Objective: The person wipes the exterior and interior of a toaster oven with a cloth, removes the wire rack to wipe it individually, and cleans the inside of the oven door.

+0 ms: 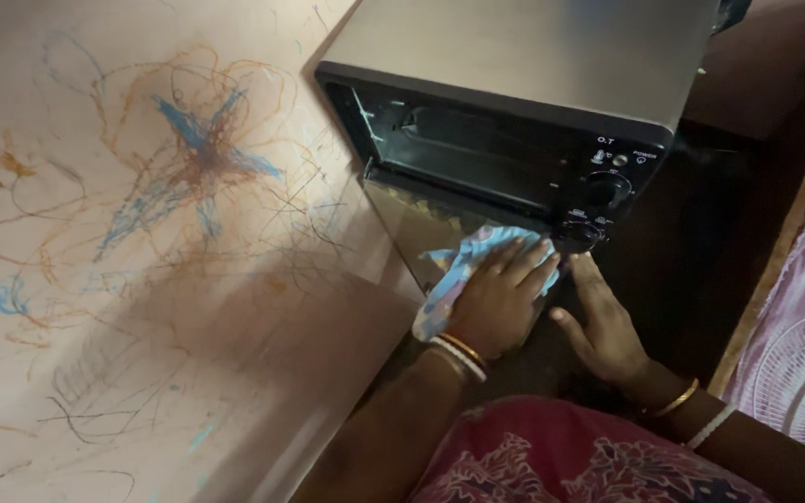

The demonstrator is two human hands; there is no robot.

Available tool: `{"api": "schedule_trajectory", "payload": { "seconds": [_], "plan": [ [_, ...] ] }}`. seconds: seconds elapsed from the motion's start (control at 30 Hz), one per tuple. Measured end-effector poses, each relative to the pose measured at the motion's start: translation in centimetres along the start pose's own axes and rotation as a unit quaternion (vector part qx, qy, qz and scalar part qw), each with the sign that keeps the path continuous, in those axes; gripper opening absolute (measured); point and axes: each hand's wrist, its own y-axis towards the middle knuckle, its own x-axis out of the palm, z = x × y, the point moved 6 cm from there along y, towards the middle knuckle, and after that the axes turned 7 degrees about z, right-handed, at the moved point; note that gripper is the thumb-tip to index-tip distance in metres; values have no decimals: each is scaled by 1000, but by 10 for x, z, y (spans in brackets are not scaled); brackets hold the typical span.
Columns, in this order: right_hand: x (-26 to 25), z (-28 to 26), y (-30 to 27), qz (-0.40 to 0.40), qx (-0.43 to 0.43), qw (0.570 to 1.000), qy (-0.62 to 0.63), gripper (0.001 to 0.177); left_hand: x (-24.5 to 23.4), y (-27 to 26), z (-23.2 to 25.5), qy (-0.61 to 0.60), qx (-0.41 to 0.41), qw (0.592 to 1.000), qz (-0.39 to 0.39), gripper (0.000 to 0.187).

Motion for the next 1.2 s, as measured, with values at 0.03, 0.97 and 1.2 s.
{"api": "schedule_trajectory", "payload": {
  "seconds": [0.03,0.97,1.2],
  "plan": [
    [0,-1,0,-7,7,1000,1,79,-1,-4,0,18,5,1000,3,49],
    [-13,-24,37,-28,122,992,7,61,-76,-89,-188,147,-283,941,117,57],
    [-16,-33,39,3,44,999,13,56,-67,-123,-211,45,-491,865,98,54]
  ]
}}
